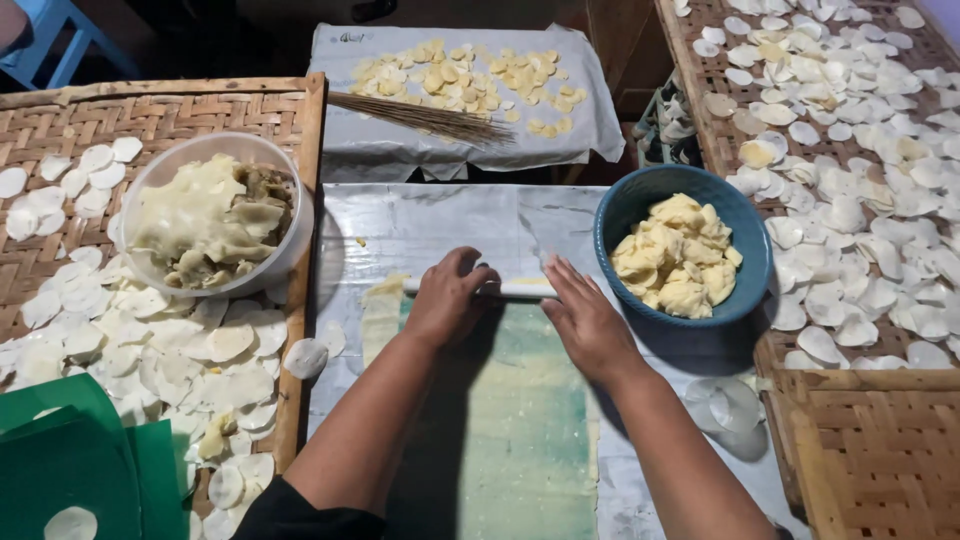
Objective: Rolling out dough and cutting it into small circles using a circular mold
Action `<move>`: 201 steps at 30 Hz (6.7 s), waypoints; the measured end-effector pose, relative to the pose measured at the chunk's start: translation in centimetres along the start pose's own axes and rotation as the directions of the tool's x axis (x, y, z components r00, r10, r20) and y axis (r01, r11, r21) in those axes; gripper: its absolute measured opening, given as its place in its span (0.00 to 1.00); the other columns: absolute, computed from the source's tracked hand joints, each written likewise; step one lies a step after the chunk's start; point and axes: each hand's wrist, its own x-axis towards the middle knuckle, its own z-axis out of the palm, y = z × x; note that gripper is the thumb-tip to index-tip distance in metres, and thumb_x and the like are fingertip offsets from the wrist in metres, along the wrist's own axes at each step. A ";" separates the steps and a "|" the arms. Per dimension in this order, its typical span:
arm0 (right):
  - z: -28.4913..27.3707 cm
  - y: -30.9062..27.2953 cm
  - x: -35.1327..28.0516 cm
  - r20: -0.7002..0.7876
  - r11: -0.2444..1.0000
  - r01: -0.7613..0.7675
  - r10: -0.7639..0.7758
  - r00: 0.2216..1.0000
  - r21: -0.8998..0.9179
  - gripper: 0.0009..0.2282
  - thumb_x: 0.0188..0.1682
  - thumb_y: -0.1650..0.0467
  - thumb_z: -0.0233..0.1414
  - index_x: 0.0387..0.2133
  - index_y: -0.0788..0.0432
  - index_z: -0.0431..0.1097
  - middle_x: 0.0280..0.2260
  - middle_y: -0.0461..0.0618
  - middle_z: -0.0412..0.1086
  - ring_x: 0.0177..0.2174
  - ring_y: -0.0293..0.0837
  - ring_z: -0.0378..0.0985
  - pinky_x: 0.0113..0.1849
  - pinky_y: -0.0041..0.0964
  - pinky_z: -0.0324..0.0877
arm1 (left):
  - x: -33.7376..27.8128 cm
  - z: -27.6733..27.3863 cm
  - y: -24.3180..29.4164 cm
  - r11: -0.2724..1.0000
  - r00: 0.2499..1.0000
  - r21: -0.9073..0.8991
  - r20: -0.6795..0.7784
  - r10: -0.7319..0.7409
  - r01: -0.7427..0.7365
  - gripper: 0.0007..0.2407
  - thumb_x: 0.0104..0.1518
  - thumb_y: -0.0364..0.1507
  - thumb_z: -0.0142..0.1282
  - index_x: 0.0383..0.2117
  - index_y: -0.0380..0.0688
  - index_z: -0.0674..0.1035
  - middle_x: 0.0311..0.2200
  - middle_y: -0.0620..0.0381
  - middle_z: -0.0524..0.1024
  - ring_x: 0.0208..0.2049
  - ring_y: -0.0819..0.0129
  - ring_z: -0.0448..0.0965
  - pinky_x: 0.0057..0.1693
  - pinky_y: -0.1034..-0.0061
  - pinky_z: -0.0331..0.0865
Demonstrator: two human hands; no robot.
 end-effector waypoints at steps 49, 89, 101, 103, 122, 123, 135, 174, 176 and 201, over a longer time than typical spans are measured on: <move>1.1 -5.7 -26.4 0.147 0.751 -0.296 0.460 0.875 -0.590 0.27 0.59 0.55 0.31 0.72 0.45 0.41 0.73 0.49 0.34 0.70 0.51 0.33 0.60 0.80 0.22 | -26.5 -3.1 18.4 0.935 0.902 0.212 0.274 -0.334 0.282 0.28 0.68 0.47 0.28 0.74 0.55 0.49 0.75 0.53 0.39 0.75 0.53 0.34 0.73 0.46 0.29; -4.6 -2.6 -27.5 -0.517 0.743 -0.514 0.265 0.814 -0.428 0.25 0.46 0.67 0.57 0.57 0.67 0.67 0.61 0.67 0.57 0.56 0.67 0.62 0.54 0.60 0.59 | -32.4 -5.7 12.2 0.915 0.845 -0.187 -0.352 -0.403 0.359 0.24 0.65 0.31 0.44 0.67 0.37 0.62 0.71 0.41 0.57 0.74 0.42 0.49 0.73 0.49 0.45; -10.2 1.0 -18.2 -0.247 0.816 -0.518 0.463 0.851 -0.256 0.31 0.38 0.69 0.67 0.58 0.57 0.67 0.51 0.60 0.69 0.47 0.57 0.74 0.48 0.52 0.69 | -32.3 -6.1 12.0 0.892 0.841 -0.178 -0.300 -0.450 0.415 0.23 0.65 0.35 0.43 0.66 0.40 0.64 0.70 0.44 0.59 0.74 0.47 0.50 0.73 0.53 0.45; -9.8 -1.7 -19.5 -0.276 0.880 -0.427 0.366 0.889 -0.208 0.29 0.38 0.73 0.66 0.57 0.59 0.69 0.50 0.60 0.70 0.46 0.57 0.74 0.47 0.49 0.69 | -32.6 -5.7 11.8 0.890 0.844 -0.158 -0.282 -0.456 0.428 0.23 0.66 0.36 0.42 0.65 0.40 0.65 0.70 0.45 0.59 0.74 0.47 0.50 0.73 0.54 0.46; -4.2 -12.8 -26.0 0.309 0.987 -0.161 0.159 0.938 -0.022 0.30 0.41 0.71 0.61 0.60 0.55 0.62 0.58 0.53 0.64 0.55 0.59 0.73 0.51 0.53 0.73 | -32.7 -5.5 11.6 0.937 0.839 -0.128 -0.417 -0.349 0.326 0.22 0.68 0.39 0.44 0.64 0.39 0.70 0.65 0.40 0.67 0.69 0.42 0.60 0.69 0.49 0.55; -4.3 -13.1 -25.9 0.320 0.988 -0.151 0.153 0.935 -0.031 0.29 0.42 0.71 0.61 0.59 0.57 0.62 0.57 0.54 0.64 0.54 0.60 0.73 0.51 0.53 0.73 | -32.8 -5.5 11.6 0.938 0.840 -0.128 -0.418 -0.346 0.323 0.22 0.68 0.40 0.44 0.64 0.39 0.70 0.65 0.40 0.67 0.69 0.42 0.60 0.69 0.49 0.55; -5.1 -16.5 -22.9 0.470 0.953 -0.257 0.302 0.829 -0.159 0.43 0.41 0.59 0.67 0.68 0.59 0.51 0.65 0.69 0.54 0.61 0.67 0.60 0.60 0.70 0.58 | -32.7 -6.0 11.8 0.926 0.845 -0.176 -0.380 -0.377 0.334 0.22 0.69 0.40 0.41 0.64 0.41 0.69 0.66 0.41 0.65 0.70 0.43 0.58 0.70 0.51 0.53; -4.3 -13.5 -20.9 0.520 0.952 -0.234 0.305 0.798 -0.199 0.25 0.42 0.66 0.61 0.55 0.50 0.65 0.51 0.64 0.70 0.52 0.70 0.73 0.53 0.63 0.70 | -32.9 -4.3 11.3 0.923 0.789 -0.152 -0.481 -0.382 0.354 0.21 0.70 0.40 0.38 0.63 0.41 0.70 0.65 0.42 0.66 0.70 0.43 0.58 0.71 0.52 0.52; -5.0 -12.8 -19.1 0.468 0.948 -0.239 0.313 0.826 -0.212 0.26 0.42 0.65 0.61 0.56 0.50 0.64 0.52 0.64 0.70 0.52 0.69 0.73 0.54 0.62 0.69 | -32.8 -4.5 11.3 0.922 0.790 -0.143 -0.479 -0.382 0.359 0.21 0.70 0.40 0.39 0.63 0.42 0.70 0.65 0.42 0.66 0.70 0.43 0.58 0.71 0.52 0.53; -2.1 -9.7 -16.8 0.425 0.910 -0.257 0.383 0.820 -0.324 0.31 0.41 0.59 0.64 0.61 0.46 0.64 0.55 0.58 0.68 0.54 0.63 0.74 0.54 0.57 0.70 | -32.9 -4.8 11.5 0.906 0.773 -0.182 -0.474 -0.422 0.383 0.20 0.70 0.41 0.38 0.61 0.44 0.72 0.62 0.42 0.70 0.68 0.44 0.61 0.69 0.52 0.56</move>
